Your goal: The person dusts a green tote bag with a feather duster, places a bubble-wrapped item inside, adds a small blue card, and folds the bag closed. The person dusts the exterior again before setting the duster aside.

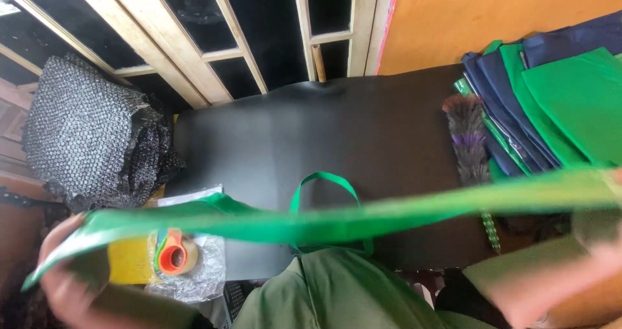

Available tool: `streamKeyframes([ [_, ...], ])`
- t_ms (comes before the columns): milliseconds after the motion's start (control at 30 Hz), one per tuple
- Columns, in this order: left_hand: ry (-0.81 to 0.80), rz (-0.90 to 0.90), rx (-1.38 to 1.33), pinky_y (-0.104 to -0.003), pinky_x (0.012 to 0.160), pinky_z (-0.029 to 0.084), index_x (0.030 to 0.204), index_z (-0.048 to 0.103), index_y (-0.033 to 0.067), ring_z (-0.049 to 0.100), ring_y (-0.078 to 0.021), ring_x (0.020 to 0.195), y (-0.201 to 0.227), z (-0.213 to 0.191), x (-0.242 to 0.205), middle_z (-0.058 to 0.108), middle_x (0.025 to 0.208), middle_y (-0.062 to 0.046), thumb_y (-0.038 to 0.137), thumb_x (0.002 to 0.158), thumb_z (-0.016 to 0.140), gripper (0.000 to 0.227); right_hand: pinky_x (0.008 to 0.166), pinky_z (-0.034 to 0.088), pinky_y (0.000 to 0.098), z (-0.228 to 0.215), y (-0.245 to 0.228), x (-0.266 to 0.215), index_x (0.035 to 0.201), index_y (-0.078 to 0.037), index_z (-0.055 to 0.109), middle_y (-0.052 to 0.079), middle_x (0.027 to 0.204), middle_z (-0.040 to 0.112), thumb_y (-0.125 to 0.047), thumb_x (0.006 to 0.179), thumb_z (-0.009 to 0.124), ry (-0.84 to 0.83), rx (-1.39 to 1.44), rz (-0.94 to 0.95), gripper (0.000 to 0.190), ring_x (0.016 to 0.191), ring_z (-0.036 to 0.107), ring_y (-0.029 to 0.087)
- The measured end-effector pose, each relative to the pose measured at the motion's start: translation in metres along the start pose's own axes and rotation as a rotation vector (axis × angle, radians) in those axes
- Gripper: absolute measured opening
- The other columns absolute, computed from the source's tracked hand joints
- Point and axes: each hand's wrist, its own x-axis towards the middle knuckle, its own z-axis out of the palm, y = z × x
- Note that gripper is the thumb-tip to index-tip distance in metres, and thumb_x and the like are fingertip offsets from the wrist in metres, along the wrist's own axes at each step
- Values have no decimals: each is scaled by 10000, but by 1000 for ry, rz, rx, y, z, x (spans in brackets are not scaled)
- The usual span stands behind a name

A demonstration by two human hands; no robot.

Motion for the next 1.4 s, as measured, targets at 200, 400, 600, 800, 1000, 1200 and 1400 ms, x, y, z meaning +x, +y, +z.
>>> streamKeyframes([
  [200,-153,-382,327,-418,1046,516,1410,486,-40,600,-322,1298,-42,137,117,598,1403,-242,211,912,668,586,1074,387,272,266,-83,113,1256,-93,703,54,1282,701,-193,1007,681,-200,-521,288,269,1163,621,120],
  [400,-294,-252,641,-747,1210,136,1648,14,18,129,-622,1489,-159,176,103,34,1616,-442,237,633,990,1425,1154,13,793,340,-18,99,1652,-235,-139,249,1720,32,-402,584,953,-561,-881,610,1536,1582,18,457],
  [600,-168,-480,908,-691,1167,326,1626,294,72,335,-595,1419,-241,132,-50,202,1612,-397,358,733,891,1112,1029,356,814,286,44,-16,1681,-168,167,277,1626,327,-504,522,960,-663,-1112,682,1444,1466,321,550],
  [800,421,-1195,334,-508,668,617,1227,572,-94,726,-432,722,-285,140,-240,636,972,-326,177,759,877,622,987,446,752,292,45,-146,1507,-78,533,310,1510,496,-454,784,771,-445,-1463,396,849,1423,419,580],
  [1000,498,-1567,-543,-501,1157,412,1551,236,-24,423,-330,1474,-195,257,-158,403,1593,-189,245,895,761,882,1099,250,793,396,13,-170,1551,-339,445,177,1647,306,-565,857,719,-1000,-1076,349,779,1510,288,473],
  [1200,131,-1668,-486,-555,1145,386,1495,474,53,464,-371,1412,-298,281,-184,502,1456,-185,636,843,787,928,1158,38,779,416,31,-166,1617,-435,273,154,1734,65,-558,911,691,-1147,-1176,570,830,1591,73,391],
  [1400,662,-1557,-783,-323,805,569,1230,504,19,693,-214,874,-297,306,-185,608,998,-119,281,879,840,552,1166,139,768,410,55,-181,1555,-456,401,105,1719,203,-331,1024,567,-1018,-1193,481,570,1578,197,362],
])
